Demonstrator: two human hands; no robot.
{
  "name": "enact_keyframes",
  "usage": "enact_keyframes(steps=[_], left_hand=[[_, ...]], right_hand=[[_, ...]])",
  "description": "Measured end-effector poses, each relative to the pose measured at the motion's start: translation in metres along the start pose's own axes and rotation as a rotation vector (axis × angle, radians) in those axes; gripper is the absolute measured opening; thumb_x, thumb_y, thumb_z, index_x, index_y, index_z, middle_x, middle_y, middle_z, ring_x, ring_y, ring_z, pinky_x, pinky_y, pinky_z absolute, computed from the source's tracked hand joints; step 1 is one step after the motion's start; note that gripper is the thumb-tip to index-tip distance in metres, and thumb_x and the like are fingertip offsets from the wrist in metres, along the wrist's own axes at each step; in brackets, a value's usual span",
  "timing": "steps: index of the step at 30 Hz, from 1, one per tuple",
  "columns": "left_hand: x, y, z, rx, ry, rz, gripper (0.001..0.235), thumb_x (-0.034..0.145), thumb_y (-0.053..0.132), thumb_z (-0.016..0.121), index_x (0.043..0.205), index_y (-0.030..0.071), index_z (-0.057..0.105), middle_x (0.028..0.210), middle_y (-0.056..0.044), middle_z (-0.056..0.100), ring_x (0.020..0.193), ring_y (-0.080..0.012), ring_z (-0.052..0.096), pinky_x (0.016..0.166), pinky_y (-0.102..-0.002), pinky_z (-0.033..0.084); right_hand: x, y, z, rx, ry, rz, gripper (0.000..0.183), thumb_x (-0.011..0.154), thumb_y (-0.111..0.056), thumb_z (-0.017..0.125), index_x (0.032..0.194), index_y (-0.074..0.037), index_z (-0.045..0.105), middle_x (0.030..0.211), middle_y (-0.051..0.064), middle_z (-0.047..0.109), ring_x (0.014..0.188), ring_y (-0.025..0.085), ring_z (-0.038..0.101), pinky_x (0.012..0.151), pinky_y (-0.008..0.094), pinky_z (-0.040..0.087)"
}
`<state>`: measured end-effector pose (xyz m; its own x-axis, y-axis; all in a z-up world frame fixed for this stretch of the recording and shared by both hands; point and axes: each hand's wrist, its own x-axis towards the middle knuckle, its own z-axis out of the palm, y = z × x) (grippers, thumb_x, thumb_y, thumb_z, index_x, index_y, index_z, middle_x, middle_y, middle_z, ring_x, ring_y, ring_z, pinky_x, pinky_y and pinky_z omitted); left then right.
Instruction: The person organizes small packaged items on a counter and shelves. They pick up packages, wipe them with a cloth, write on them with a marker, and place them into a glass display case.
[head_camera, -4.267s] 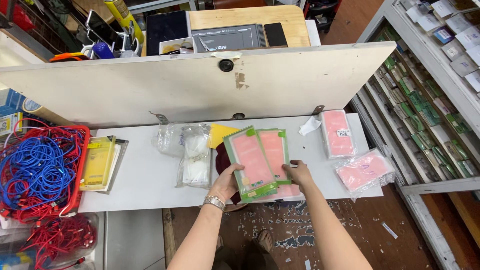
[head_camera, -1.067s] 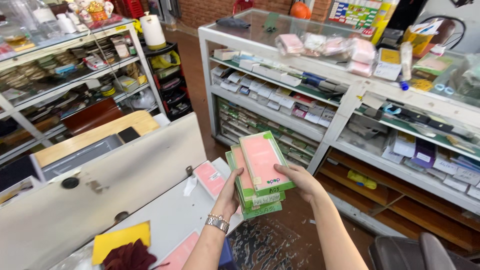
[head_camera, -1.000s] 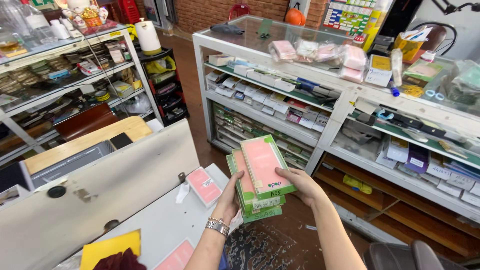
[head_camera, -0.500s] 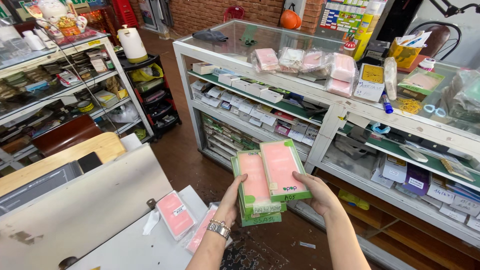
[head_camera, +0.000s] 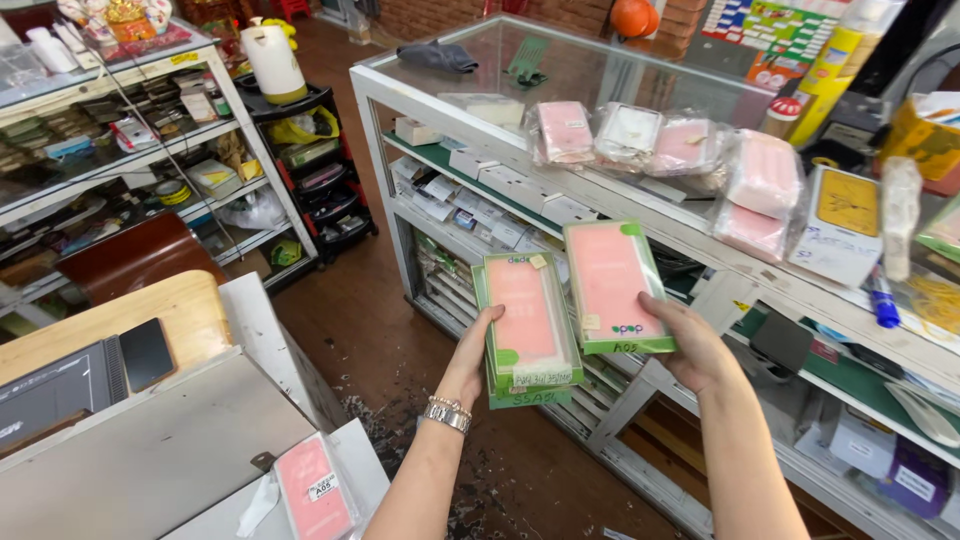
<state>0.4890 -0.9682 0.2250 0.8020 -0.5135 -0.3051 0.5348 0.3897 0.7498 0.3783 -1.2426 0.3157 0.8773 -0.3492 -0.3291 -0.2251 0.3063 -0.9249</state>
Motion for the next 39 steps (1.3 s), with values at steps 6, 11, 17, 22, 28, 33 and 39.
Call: enact_keyframes(steps=[6, 11, 17, 22, 28, 33, 39], left_hand=[[0.052, 0.024, -0.006, -0.021, 0.087, 0.11, 0.063, 0.086, 0.044, 0.065, 0.135, 0.003, 0.059, 0.126, -0.014, 0.07, 0.112, -0.0235, 0.069, 0.095, -0.036, 0.056], [0.084, 0.044, -0.004, -0.042, 0.263, 0.154, 0.071, 0.087, 0.051, 0.067, 0.136, -0.001, 0.06, 0.127, -0.017, 0.069, 0.111, -0.0245, 0.069, 0.094, -0.036, 0.056], [0.113, 0.06, 0.0, -0.068, 0.341, 0.247, 0.08, 0.084, 0.056, 0.067, 0.137, -0.003, 0.057, 0.128, -0.021, 0.069, 0.11, -0.0259, 0.072, 0.094, -0.037, 0.058], [0.126, 0.069, -0.002, -0.09, 0.442, 0.314, 0.084, 0.084, 0.059, 0.068, 0.137, -0.004, 0.057, 0.128, -0.022, 0.069, 0.11, -0.0258, 0.072, 0.093, -0.037, 0.059], [0.155, 0.103, -0.005, -0.072, 0.458, 0.381, 0.085, 0.083, 0.061, 0.069, 0.136, -0.005, 0.059, 0.127, -0.021, 0.07, 0.11, -0.0244, 0.073, 0.093, -0.034, 0.059], [0.209, 0.15, -0.012, -0.079, 0.402, 0.394, 0.085, 0.083, 0.059, 0.071, 0.136, -0.007, 0.061, 0.128, -0.02, 0.07, 0.109, -0.0244, 0.072, 0.092, -0.034, 0.059], [0.295, 0.232, -0.025, -0.038, 0.28, 0.344, 0.08, 0.082, 0.055, 0.072, 0.137, -0.003, 0.059, 0.127, -0.02, 0.07, 0.109, -0.0251, 0.072, 0.091, -0.034, 0.059]], right_hand=[[0.087, -0.027, 0.02, -0.062, -0.076, 0.098, 0.042, 0.093, -0.032, 0.064, 0.125, -0.006, 0.066, 0.115, 0.007, 0.072, 0.101, 0.015, 0.069, 0.091, 0.035, 0.052], [0.156, -0.04, 0.058, -0.101, -0.326, 0.124, 0.042, 0.094, -0.032, 0.066, 0.125, -0.003, 0.067, 0.116, 0.01, 0.072, 0.103, 0.019, 0.067, 0.093, 0.034, 0.052], [0.208, -0.049, 0.093, -0.119, -0.484, 0.243, 0.046, 0.092, -0.033, 0.065, 0.127, -0.003, 0.063, 0.12, 0.01, 0.072, 0.106, 0.019, 0.069, 0.095, 0.035, 0.052], [0.233, -0.062, 0.109, -0.168, -0.542, 0.255, 0.045, 0.094, -0.034, 0.062, 0.126, -0.002, 0.063, 0.117, 0.011, 0.071, 0.103, 0.02, 0.068, 0.092, 0.037, 0.054], [0.27, -0.079, 0.131, -0.104, -0.569, 0.204, 0.042, 0.095, -0.031, 0.064, 0.125, -0.001, 0.063, 0.114, 0.011, 0.07, 0.099, 0.019, 0.068, 0.09, 0.036, 0.055], [0.316, -0.097, 0.156, 0.004, -0.552, 0.101, 0.04, 0.095, -0.028, 0.064, 0.125, -0.001, 0.063, 0.119, 0.011, 0.071, 0.105, 0.02, 0.069, 0.094, 0.034, 0.055], [0.376, -0.118, 0.212, -0.009, -0.417, -0.162, 0.046, 0.097, -0.026, 0.06, 0.136, -0.001, 0.057, 0.127, 0.011, 0.069, 0.112, 0.018, 0.066, 0.099, 0.033, 0.05]])
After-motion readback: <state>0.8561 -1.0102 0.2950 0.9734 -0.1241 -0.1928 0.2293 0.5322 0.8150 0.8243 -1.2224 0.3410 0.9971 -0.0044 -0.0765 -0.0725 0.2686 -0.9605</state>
